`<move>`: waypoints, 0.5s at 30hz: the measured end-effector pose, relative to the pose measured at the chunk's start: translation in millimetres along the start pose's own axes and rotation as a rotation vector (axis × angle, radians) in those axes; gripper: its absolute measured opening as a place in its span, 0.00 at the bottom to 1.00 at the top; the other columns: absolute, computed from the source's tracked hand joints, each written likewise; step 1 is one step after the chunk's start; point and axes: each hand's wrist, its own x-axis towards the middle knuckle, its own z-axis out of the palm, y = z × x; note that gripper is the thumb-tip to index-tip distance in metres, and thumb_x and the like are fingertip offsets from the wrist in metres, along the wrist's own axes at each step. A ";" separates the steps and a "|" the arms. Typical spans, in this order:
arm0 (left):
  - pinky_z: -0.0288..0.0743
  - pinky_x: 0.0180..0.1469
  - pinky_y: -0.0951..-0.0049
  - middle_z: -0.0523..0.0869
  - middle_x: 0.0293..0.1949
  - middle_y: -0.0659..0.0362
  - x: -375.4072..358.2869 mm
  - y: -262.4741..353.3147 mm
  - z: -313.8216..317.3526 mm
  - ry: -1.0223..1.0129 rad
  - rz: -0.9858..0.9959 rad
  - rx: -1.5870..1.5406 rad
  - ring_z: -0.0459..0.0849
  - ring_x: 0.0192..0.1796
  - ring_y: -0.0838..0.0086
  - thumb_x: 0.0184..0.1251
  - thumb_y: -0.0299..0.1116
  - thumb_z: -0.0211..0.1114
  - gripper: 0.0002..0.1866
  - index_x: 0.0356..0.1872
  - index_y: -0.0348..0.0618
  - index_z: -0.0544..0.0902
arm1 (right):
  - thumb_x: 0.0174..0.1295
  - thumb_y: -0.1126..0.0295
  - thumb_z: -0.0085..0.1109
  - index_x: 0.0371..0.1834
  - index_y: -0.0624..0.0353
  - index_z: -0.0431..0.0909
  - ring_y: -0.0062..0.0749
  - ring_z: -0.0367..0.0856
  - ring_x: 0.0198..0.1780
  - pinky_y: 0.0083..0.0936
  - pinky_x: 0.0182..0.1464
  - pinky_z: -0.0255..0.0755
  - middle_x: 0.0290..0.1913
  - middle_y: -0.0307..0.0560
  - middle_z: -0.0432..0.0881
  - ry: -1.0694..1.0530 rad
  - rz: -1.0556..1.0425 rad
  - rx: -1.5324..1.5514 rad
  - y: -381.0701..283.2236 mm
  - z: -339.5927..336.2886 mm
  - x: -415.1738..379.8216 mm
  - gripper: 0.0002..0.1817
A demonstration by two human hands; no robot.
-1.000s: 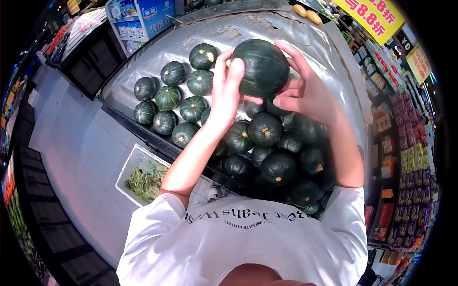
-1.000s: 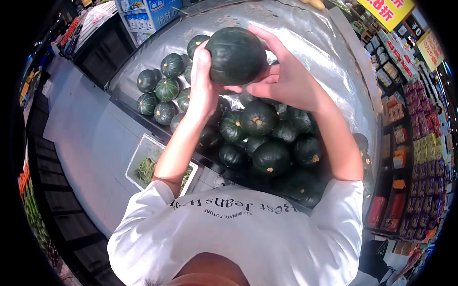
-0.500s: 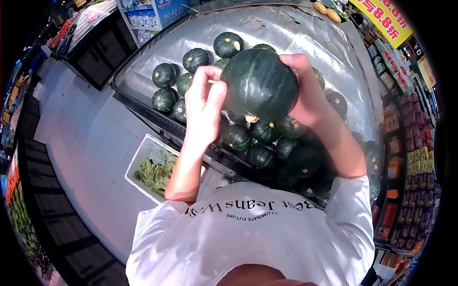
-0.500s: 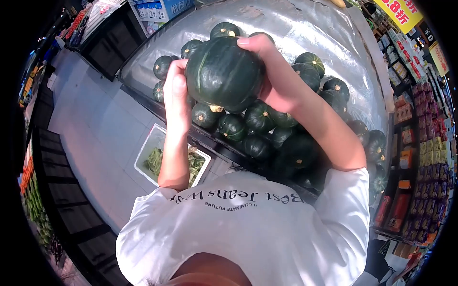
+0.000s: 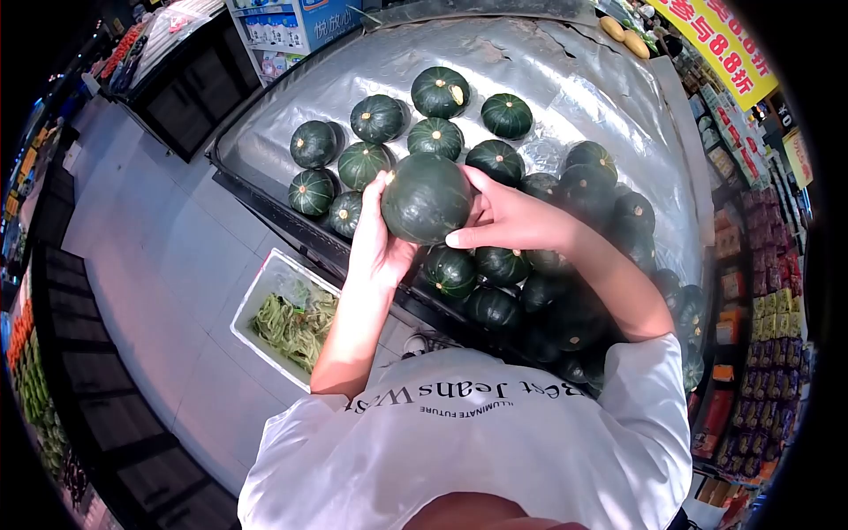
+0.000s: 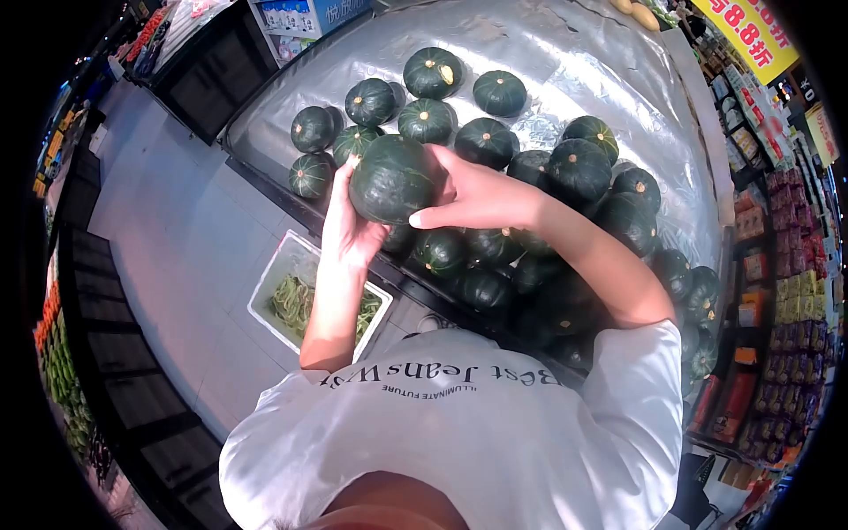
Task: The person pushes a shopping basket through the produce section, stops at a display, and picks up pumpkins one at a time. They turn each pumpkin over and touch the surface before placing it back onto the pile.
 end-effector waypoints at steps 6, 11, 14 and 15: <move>0.78 0.52 0.51 0.74 0.59 0.49 52.5 6.6 11.4 -0.103 -0.201 0.014 0.77 0.58 0.56 0.76 0.52 0.36 0.27 0.63 0.45 0.67 | 0.53 0.51 0.68 0.75 0.52 0.49 0.39 0.81 0.42 0.31 0.48 0.73 0.39 0.54 0.79 0.371 0.061 -0.549 12.1 -33.0 23.5 0.50; 0.78 0.53 0.45 0.73 0.57 0.39 129.2 54.4 27.7 -0.171 -0.155 0.178 0.79 0.53 0.44 0.75 0.56 0.27 0.34 0.64 0.36 0.63 | 0.40 0.51 0.75 0.66 0.56 0.62 0.53 0.73 0.59 0.39 0.61 0.69 0.56 0.66 0.72 0.554 -0.155 -0.677 30.2 -96.9 115.8 0.49; 0.76 0.53 0.43 0.75 0.52 0.32 189.7 89.1 23.2 -0.127 -0.263 0.378 0.81 0.50 0.40 0.68 0.68 0.28 0.45 0.63 0.30 0.62 | 0.39 0.53 0.76 0.63 0.57 0.64 0.50 0.76 0.56 0.37 0.58 0.71 0.55 0.61 0.74 0.518 -0.234 -0.582 33.6 -122.9 190.3 0.47; 0.77 0.53 0.44 0.77 0.50 0.33 203.7 101.7 22.3 -0.050 -0.308 0.418 0.82 0.49 0.40 0.67 0.70 0.30 0.47 0.62 0.30 0.63 | 0.38 0.51 0.75 0.63 0.57 0.64 0.51 0.77 0.55 0.37 0.57 0.72 0.54 0.62 0.75 0.526 -0.190 -0.630 32.2 -127.5 210.3 0.47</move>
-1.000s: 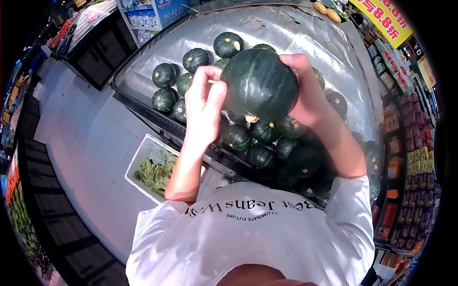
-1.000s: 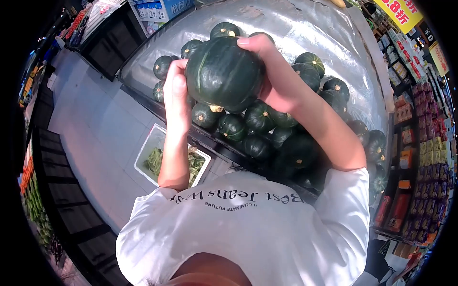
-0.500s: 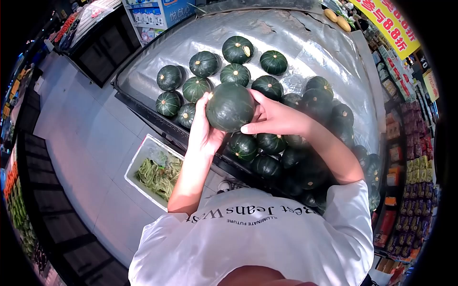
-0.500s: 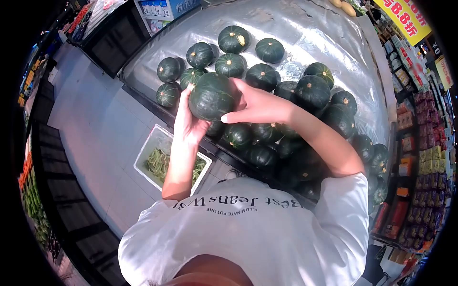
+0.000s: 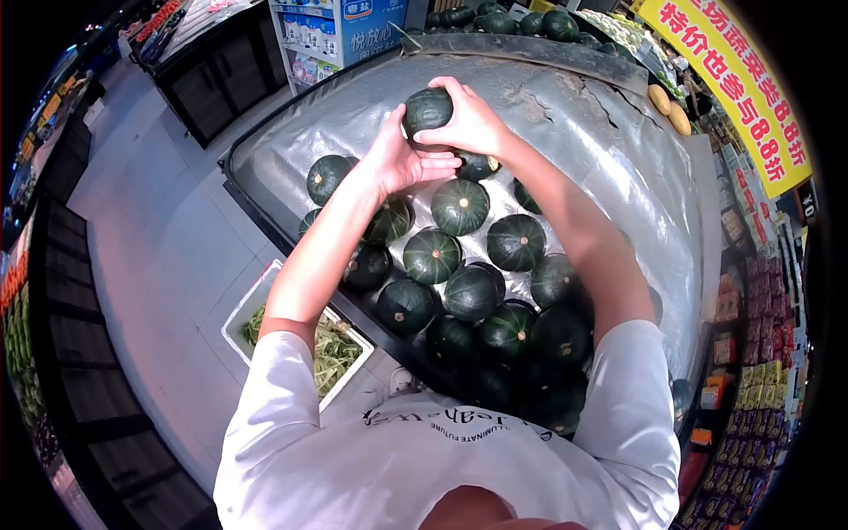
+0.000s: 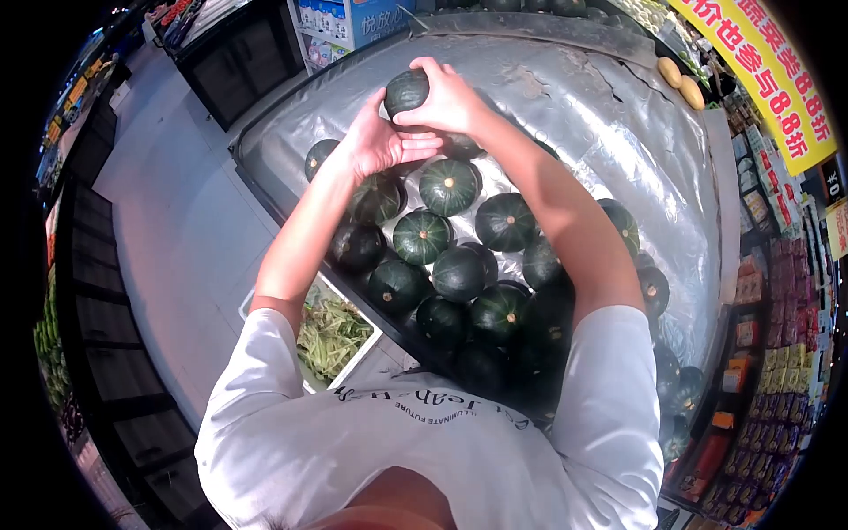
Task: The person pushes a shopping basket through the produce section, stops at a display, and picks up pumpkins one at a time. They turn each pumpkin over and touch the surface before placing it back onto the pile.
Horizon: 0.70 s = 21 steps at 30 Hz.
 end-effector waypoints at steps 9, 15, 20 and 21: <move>0.77 0.47 0.63 0.87 0.32 0.47 21.2 86.1 -108.2 0.728 0.132 1.282 0.85 0.41 0.57 0.65 0.67 0.38 0.41 0.35 0.33 0.84 | 0.30 0.43 0.73 0.64 0.54 0.66 0.52 0.75 0.58 0.38 0.59 0.71 0.57 0.62 0.73 -0.306 0.201 -0.037 4.5 102.3 105.6 0.52; 0.73 0.53 0.61 0.84 0.49 0.46 24.6 72.6 -177.1 0.644 0.142 1.142 0.81 0.53 0.59 0.67 0.61 0.36 0.36 0.50 0.38 0.80 | 0.37 0.34 0.64 0.65 0.55 0.67 0.55 0.74 0.61 0.42 0.60 0.70 0.62 0.63 0.70 -0.505 0.064 -0.407 -32.5 117.8 106.1 0.51; 0.69 0.58 0.63 0.82 0.51 0.41 18.0 54.7 -150.7 0.891 0.374 1.262 0.79 0.56 0.53 0.69 0.54 0.45 0.30 0.54 0.38 0.79 | 0.43 0.29 0.59 0.71 0.50 0.60 0.48 0.70 0.66 0.41 0.63 0.69 0.67 0.55 0.68 -0.627 0.146 -0.427 -27.9 109.9 103.0 0.54; 0.70 0.57 0.64 0.83 0.50 0.43 16.4 50.5 -146.8 0.852 0.499 1.185 0.80 0.54 0.56 0.69 0.53 0.48 0.28 0.54 0.39 0.79 | 0.42 0.28 0.58 0.73 0.50 0.58 0.48 0.66 0.69 0.43 0.66 0.65 0.70 0.56 0.63 -0.632 0.125 -0.414 -23.6 109.1 99.2 0.56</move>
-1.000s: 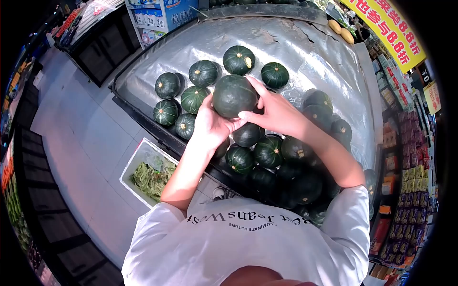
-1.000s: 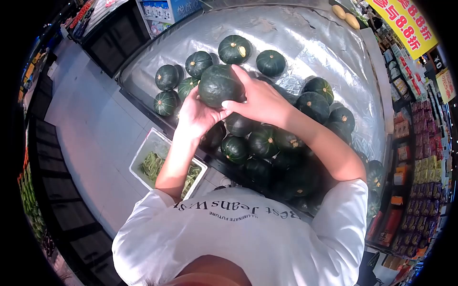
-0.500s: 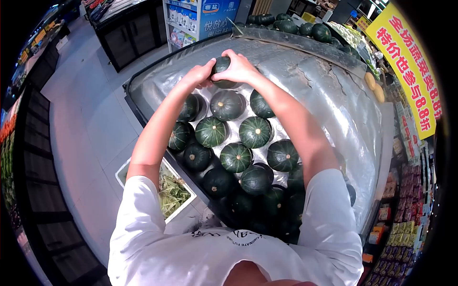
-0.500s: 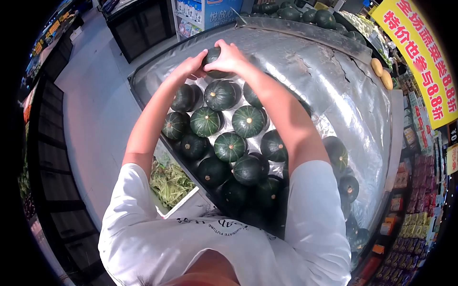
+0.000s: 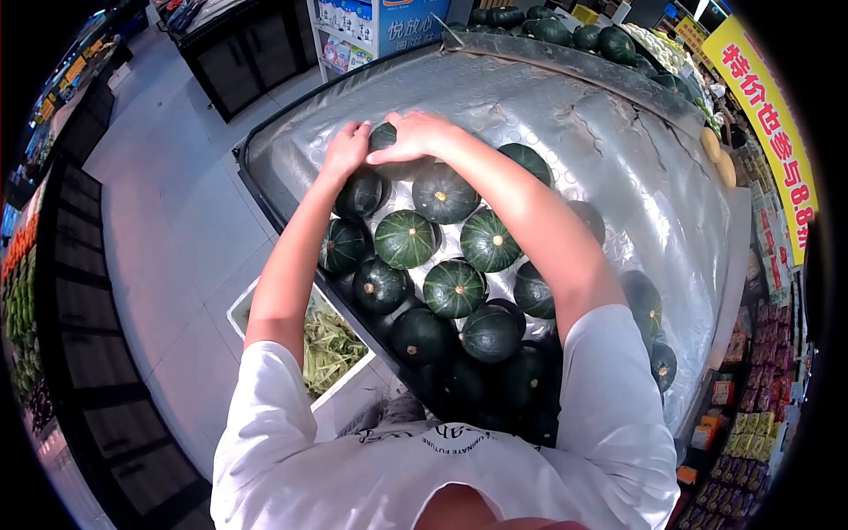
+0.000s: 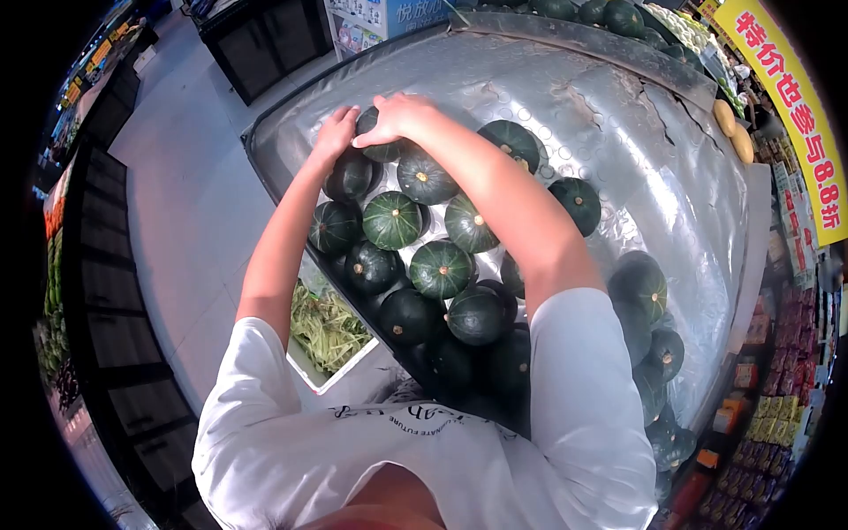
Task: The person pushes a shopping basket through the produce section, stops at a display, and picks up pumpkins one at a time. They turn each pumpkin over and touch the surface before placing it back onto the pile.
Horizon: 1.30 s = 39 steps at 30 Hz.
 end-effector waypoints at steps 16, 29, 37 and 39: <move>0.54 0.70 0.64 0.66 0.69 0.52 -13.6 25.5 -15.5 -0.019 0.514 -0.276 0.62 0.70 0.64 0.72 0.37 0.57 0.25 0.68 0.45 0.67 | 0.61 0.41 0.55 0.64 0.51 0.69 0.38 0.80 0.49 0.29 0.52 0.73 0.59 0.56 0.75 0.404 0.190 0.444 137.9 -44.9 -405.8 0.34; 0.71 0.59 0.64 0.76 0.57 0.43 -287.7 290.5 192.6 -0.792 0.987 0.110 0.77 0.59 0.55 0.55 0.48 0.69 0.34 0.62 0.42 0.73 | 0.52 0.55 0.68 0.71 0.51 0.56 0.30 0.74 0.57 0.28 0.41 0.78 0.56 0.42 0.76 -0.035 0.647 1.053 241.4 79.5 -520.8 0.44; 0.71 0.59 0.63 0.76 0.58 0.41 -323.3 324.1 247.9 -0.932 1.041 0.230 0.76 0.60 0.54 0.47 0.49 0.73 0.44 0.66 0.42 0.67 | 0.45 0.57 0.74 0.71 0.58 0.52 0.39 0.79 0.53 0.41 0.45 0.80 0.60 0.55 0.72 0.343 0.566 1.213 257.3 91.8 -531.0 0.52; 0.70 0.62 0.63 0.69 0.64 0.44 -336.6 325.8 234.4 -0.978 1.054 0.036 0.70 0.65 0.57 0.48 0.39 0.76 0.48 0.70 0.43 0.59 | 0.49 0.54 0.71 0.67 0.57 0.59 0.37 0.81 0.52 0.40 0.45 0.81 0.55 0.52 0.77 0.569 0.494 1.463 258.7 86.4 -541.4 0.44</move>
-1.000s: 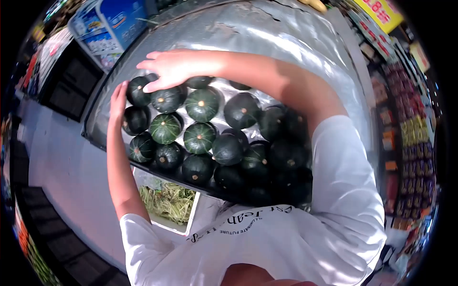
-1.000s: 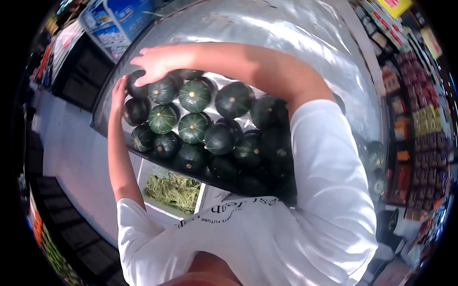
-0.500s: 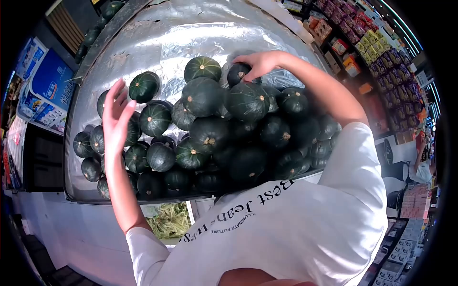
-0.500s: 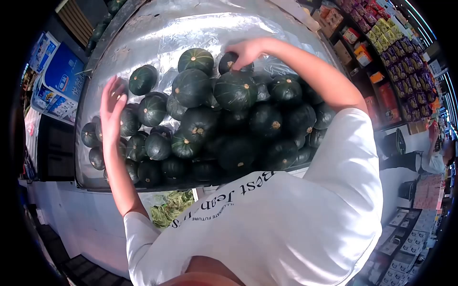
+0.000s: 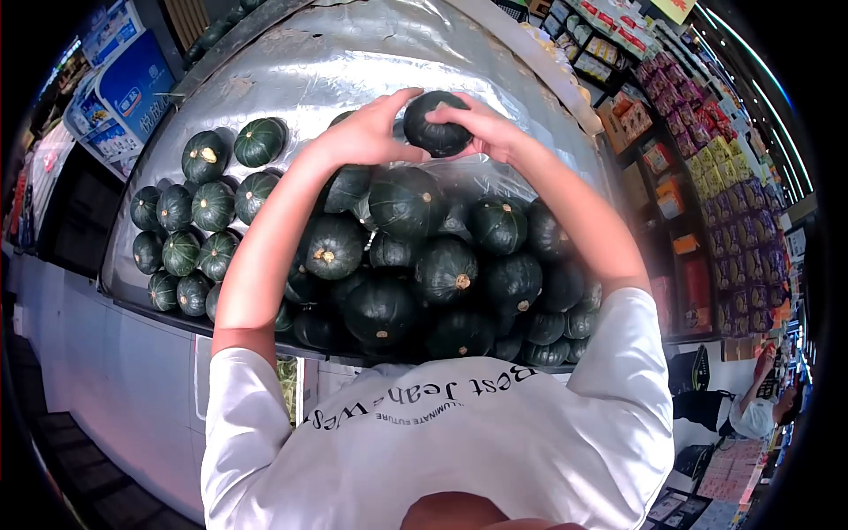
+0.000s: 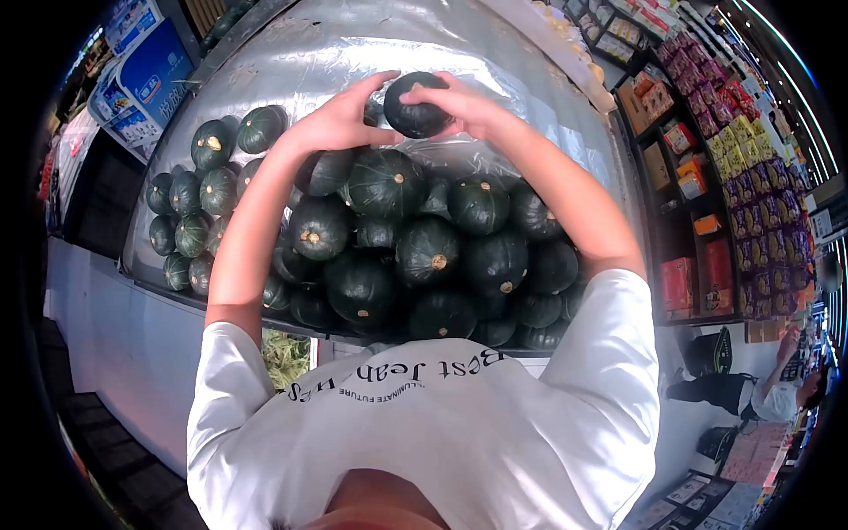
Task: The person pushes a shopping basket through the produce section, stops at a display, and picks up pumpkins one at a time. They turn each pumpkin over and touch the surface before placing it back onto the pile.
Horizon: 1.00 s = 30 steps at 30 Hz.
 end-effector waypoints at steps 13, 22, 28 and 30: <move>0.75 0.58 0.65 0.75 0.54 0.51 -104.2 83.9 25.4 0.799 0.137 -1.191 0.78 0.55 0.66 0.58 0.36 0.70 0.35 0.63 0.38 0.61 | 0.54 0.62 0.69 0.73 0.56 0.50 0.40 0.72 0.60 0.34 0.60 0.70 0.65 0.55 0.64 -0.256 -0.489 -0.068 -66.8 89.1 -124.8 0.46; 0.79 0.49 0.64 0.83 0.46 0.47 -194.2 57.9 -5.6 0.504 -0.343 -1.104 0.85 0.45 0.62 0.69 0.66 0.41 0.41 0.68 0.38 0.58 | 0.60 0.64 0.62 0.67 0.64 0.57 0.37 0.75 0.58 0.33 0.56 0.73 0.59 0.53 0.72 -0.256 -0.488 0.059 -49.8 173.8 -98.7 0.35; 0.73 0.55 0.62 0.75 0.51 0.46 -236.3 42.7 -33.0 0.751 -0.153 -0.007 0.77 0.54 0.58 0.40 0.37 0.80 0.53 0.69 0.39 0.58 | 0.65 0.43 0.38 0.63 0.57 0.67 0.52 0.82 0.44 0.41 0.47 0.78 0.53 0.56 0.78 -0.799 0.170 0.859 -35.6 208.6 -53.7 0.33; 0.69 0.62 0.58 0.73 0.58 0.49 -240.7 26.5 -29.2 0.843 -0.077 -0.318 0.76 0.58 0.60 0.33 0.31 0.82 0.56 0.69 0.42 0.58 | 0.64 0.39 0.38 0.60 0.59 0.69 0.50 0.82 0.41 0.40 0.43 0.79 0.50 0.55 0.79 -0.854 0.262 0.887 -29.3 230.6 -44.6 0.35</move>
